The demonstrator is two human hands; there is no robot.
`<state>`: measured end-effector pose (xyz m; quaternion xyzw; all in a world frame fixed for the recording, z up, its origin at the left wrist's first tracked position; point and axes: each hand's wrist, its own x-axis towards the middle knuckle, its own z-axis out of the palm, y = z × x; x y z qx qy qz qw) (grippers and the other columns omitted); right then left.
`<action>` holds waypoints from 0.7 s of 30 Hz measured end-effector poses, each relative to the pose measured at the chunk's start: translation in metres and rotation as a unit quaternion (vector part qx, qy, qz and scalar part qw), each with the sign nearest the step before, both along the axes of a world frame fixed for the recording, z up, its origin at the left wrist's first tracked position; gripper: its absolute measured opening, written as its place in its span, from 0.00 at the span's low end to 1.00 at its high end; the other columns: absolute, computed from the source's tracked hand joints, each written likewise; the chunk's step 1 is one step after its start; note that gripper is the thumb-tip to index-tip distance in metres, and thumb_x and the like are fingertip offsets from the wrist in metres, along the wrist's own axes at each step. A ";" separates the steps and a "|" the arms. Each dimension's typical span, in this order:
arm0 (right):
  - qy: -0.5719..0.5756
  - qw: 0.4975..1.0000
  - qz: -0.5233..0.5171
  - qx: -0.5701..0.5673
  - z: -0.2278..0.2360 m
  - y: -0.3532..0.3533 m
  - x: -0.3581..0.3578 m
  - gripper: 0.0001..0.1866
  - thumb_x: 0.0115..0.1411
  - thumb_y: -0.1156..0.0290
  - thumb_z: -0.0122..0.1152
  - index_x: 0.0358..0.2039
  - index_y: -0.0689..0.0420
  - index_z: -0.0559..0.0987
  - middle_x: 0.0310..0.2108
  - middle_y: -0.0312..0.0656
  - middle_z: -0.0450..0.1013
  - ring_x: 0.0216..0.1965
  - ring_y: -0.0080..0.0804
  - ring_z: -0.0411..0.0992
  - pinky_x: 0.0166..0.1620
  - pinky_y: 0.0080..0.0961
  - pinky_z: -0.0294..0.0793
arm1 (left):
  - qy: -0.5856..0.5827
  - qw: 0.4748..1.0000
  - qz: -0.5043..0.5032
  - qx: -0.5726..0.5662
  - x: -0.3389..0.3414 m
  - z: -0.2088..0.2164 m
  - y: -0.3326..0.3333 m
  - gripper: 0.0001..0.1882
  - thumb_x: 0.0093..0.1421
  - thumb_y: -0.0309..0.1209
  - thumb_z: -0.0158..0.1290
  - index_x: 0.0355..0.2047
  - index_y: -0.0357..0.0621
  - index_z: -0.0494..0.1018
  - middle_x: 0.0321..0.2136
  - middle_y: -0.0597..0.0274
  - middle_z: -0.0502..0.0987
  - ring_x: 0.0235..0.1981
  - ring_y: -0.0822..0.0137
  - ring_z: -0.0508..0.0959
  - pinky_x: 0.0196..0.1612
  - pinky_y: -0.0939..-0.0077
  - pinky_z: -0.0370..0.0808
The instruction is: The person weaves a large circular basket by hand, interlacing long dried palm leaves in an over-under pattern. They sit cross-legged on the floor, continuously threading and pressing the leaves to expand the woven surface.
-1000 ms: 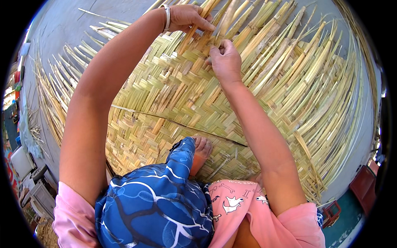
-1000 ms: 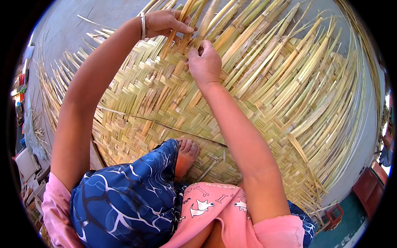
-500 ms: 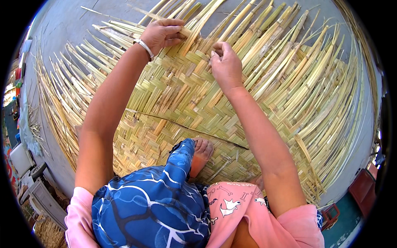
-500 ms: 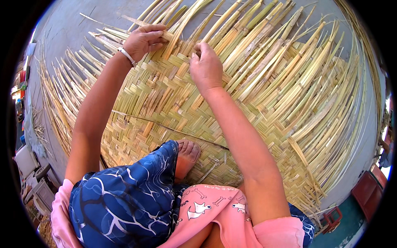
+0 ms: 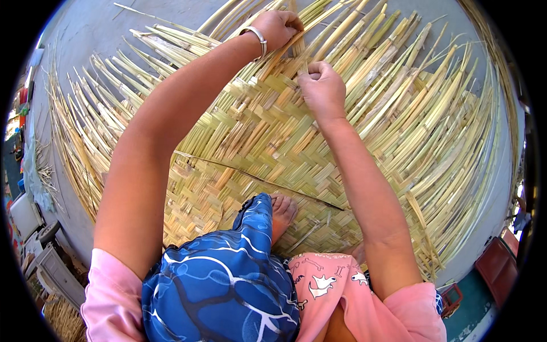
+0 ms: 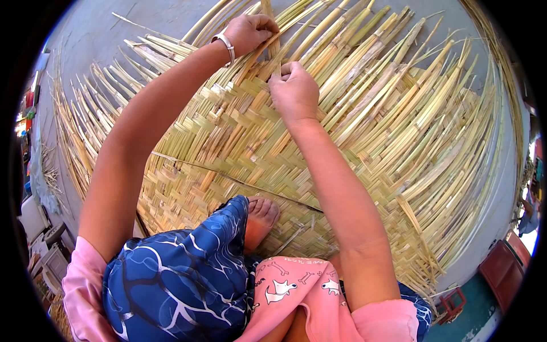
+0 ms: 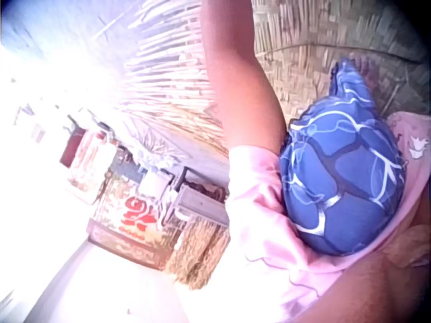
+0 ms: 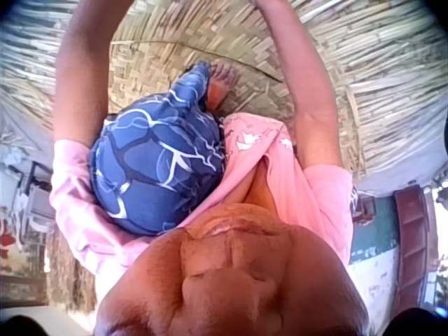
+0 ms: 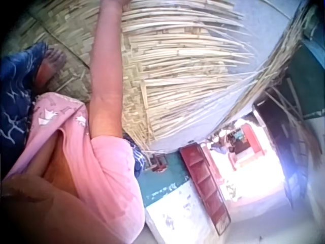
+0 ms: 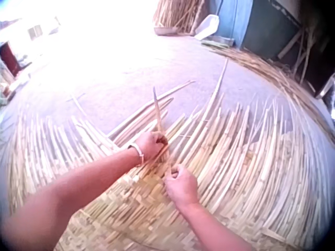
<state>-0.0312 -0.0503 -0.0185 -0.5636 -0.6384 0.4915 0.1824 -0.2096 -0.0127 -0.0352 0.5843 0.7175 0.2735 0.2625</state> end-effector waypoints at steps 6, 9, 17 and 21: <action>-0.098 0.985 0.109 0.087 -0.002 0.014 -0.002 0.12 0.47 0.67 0.56 0.31 0.60 0.76 0.28 0.51 0.75 0.32 0.49 0.73 0.38 0.38 0.71 | 0.235 0.971 0.029 0.033 0.012 0.002 -0.024 0.09 0.56 0.33 0.49 0.35 0.54 0.77 0.31 0.64 0.79 0.38 0.62 0.75 0.42 0.70 0.73; -0.107 0.982 0.139 0.067 -0.003 0.018 -0.003 0.11 0.48 0.67 0.55 0.31 0.60 0.76 0.28 0.51 0.75 0.32 0.49 0.73 0.38 0.39 0.71 | 0.209 0.973 0.092 0.019 0.009 0.003 -0.042 0.10 0.55 0.33 0.49 0.35 0.56 0.77 0.31 0.67 0.79 0.40 0.61 0.73 0.43 0.68 0.72; 0.024 0.968 0.131 0.212 -0.015 -0.010 0.019 0.14 0.51 0.75 0.55 0.40 0.59 0.75 0.39 0.49 0.71 0.39 0.47 0.71 0.45 0.35 0.70 | -0.088 0.963 0.252 0.032 -0.007 -0.004 -0.090 0.06 0.56 0.27 0.53 0.34 0.43 0.77 0.27 0.67 0.78 0.25 0.77 0.73 0.32 0.86 0.71; -0.038 0.928 0.157 0.335 -0.014 -0.023 0.023 0.14 0.50 0.75 0.55 0.40 0.60 0.74 0.40 0.47 0.71 0.36 0.43 0.73 0.41 0.32 0.74 | -0.256 0.926 0.277 0.021 -0.015 0.000 -0.092 0.06 0.57 0.24 0.52 0.35 0.41 0.76 0.30 0.66 0.77 0.28 0.75 0.75 0.33 0.85 0.72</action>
